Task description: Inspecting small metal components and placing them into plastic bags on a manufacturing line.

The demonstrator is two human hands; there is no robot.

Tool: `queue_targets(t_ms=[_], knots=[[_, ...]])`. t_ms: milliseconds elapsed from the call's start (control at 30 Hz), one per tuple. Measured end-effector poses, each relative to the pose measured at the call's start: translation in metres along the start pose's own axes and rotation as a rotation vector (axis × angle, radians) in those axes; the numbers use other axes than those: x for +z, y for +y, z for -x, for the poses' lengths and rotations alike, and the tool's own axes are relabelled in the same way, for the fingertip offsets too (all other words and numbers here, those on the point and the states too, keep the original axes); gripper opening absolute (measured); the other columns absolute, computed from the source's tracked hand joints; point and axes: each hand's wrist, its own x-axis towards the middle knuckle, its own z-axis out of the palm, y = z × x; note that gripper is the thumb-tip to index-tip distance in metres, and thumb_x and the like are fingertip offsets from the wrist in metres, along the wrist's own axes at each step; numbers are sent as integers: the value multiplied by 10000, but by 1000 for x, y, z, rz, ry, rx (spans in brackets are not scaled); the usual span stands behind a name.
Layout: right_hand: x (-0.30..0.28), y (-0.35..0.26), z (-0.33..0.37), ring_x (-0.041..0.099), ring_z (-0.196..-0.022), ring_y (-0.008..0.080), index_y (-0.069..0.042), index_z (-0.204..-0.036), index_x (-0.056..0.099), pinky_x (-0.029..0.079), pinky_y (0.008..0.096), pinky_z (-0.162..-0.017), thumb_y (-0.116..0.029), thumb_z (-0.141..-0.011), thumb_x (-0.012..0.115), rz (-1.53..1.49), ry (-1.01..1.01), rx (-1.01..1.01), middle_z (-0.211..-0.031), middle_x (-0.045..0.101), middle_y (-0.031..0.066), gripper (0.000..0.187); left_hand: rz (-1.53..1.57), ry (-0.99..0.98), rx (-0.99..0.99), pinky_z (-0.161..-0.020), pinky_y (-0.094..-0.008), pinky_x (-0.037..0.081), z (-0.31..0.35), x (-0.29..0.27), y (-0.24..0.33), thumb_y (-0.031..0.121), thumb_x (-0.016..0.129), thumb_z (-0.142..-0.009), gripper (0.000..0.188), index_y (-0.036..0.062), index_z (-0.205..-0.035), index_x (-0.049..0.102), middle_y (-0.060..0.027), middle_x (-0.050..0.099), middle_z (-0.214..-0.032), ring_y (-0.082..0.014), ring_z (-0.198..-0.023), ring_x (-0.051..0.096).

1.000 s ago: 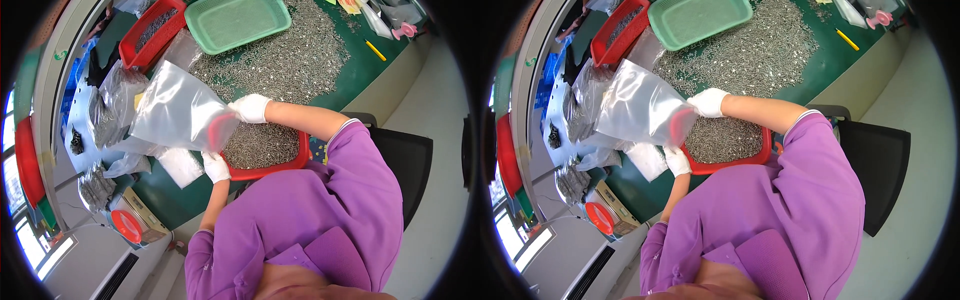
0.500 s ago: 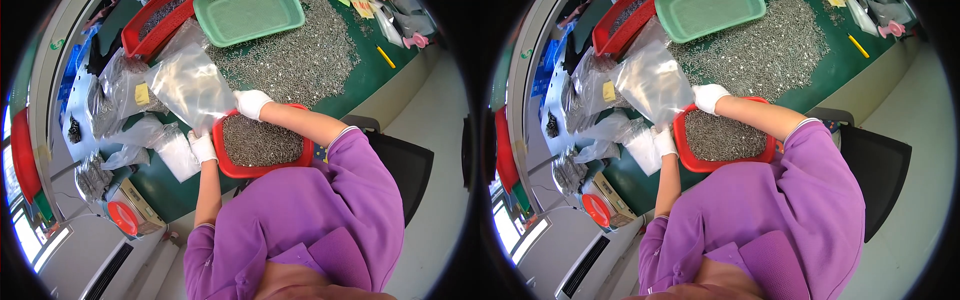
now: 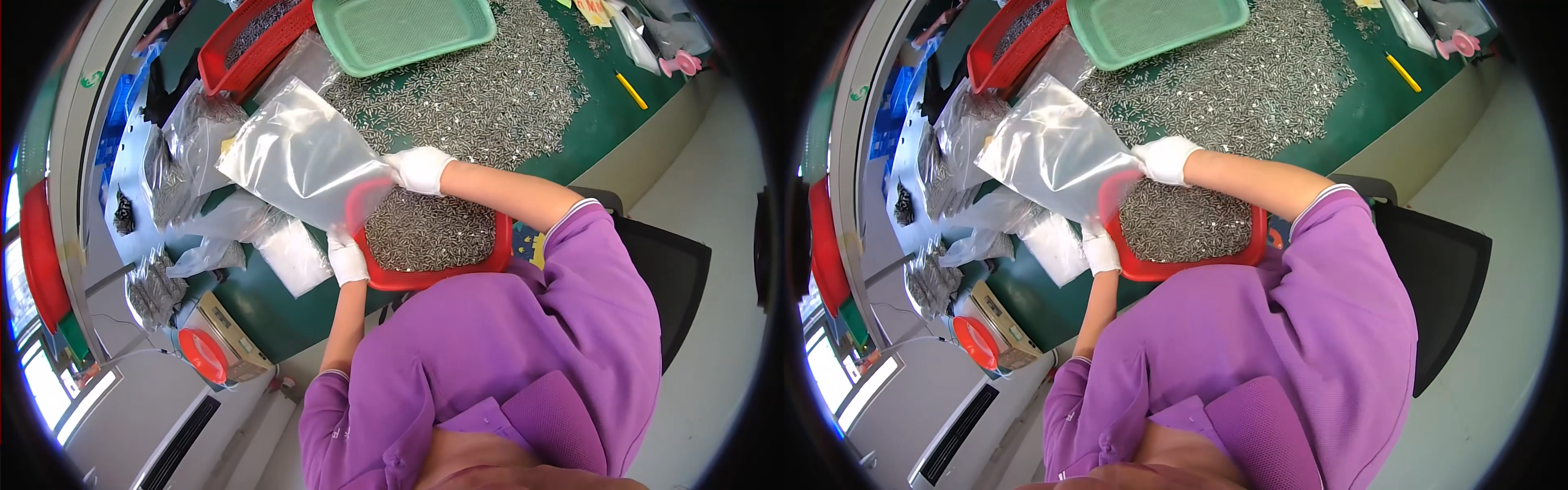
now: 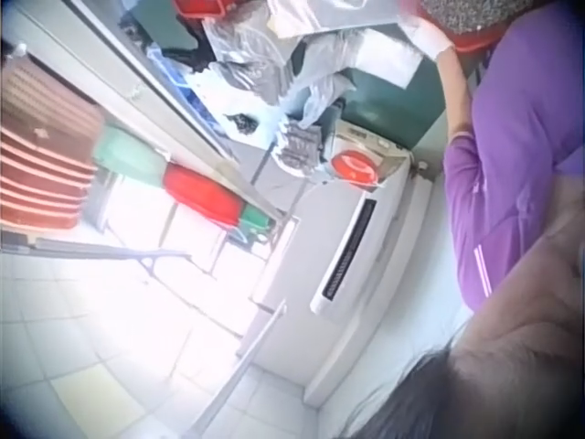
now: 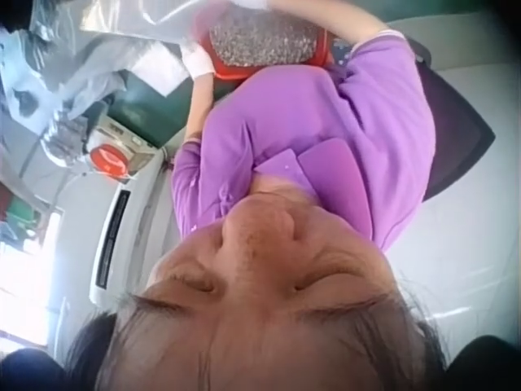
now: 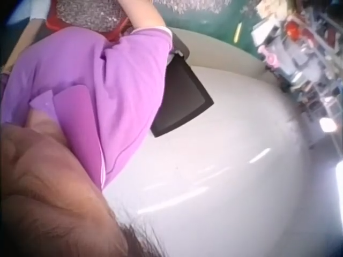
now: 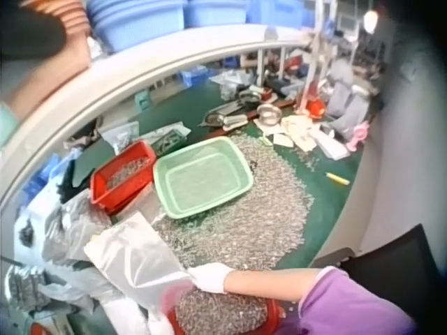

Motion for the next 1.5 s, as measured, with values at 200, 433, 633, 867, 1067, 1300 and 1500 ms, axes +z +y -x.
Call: queue_targets(t_ms=[200, 433, 633, 867, 1067, 1300, 1500], knots=[[-13, 1, 1, 618, -831, 378, -77, -989, 578, 485, 437, -760, -287, -890, 466, 90, -199, -80, -900, 643, 186, 257, -74, -82, 159, -912, -316, 416, 15, -4, -2, 214, 440, -982, 339, -46, -1180, 528, -141, 613, -1109, -202, -984, 556], [-15, -16, 6, 613, -876, 375, -90, -1047, 582, 475, 431, -795, -295, -889, 458, 26, -228, 1, -939, 642, 192, 287, 88, -153, 46, -882, -282, 423, 11, -7, -4, 114, 580, -901, 302, -54, -1145, 524, -111, 622, -1076, -157, -937, 564], [15, -20, 16, 611, -899, 381, -68, -1055, 579, 472, 432, -821, -306, -912, 418, 6, -116, 34, -975, 638, 202, 321, -52, -258, 162, -860, -286, 430, -8, -31, -7, 143, 552, -916, 283, -41, -1132, 545, -112, 638, -1060, -169, -923, 577], [60, -46, 30, 612, -874, 396, -29, -1000, 547, 475, 450, -801, -262, -895, 415, 23, 37, 62, -950, 631, 224, 288, -139, -356, 129, -925, -300, 408, -24, -71, -20, 225, 577, -911, 397, -46, -1198, 532, -137, 607, -1163, -199, -1037, 551], [87, -61, 45, 616, -842, 404, -5, -1029, 543, 480, 449, -798, -266, -884, 407, -101, 61, 144, -940, 616, 257, 328, -340, -368, 244, -981, -320, 374, -16, -92, -18, 290, 532, -917, 469, -30, -1259, 505, -177, 554, -1260, -262, -1168, 512], [87, -60, 41, 606, -908, 393, -138, -1243, 496, 476, 433, -830, -238, -874, 411, -89, 30, 185, -1002, 618, 236, 392, -278, -338, 296, -1007, -308, 346, -29, -96, -39, 221, 543, -921, 473, -53, -1296, 448, -170, 524, -1285, -243, -1180, 483], [84, -68, 48, 599, -932, 410, -66, -1190, 511, 464, 437, -865, -338, -924, 370, -87, 68, 189, -1010, 615, 252, 406, -296, -329, 461, -1029, -302, 321, -49, -99, -50, 152, 559, -919, 473, -53, -1321, 418, -156, 496, -1322, -226, -1204, 463]])
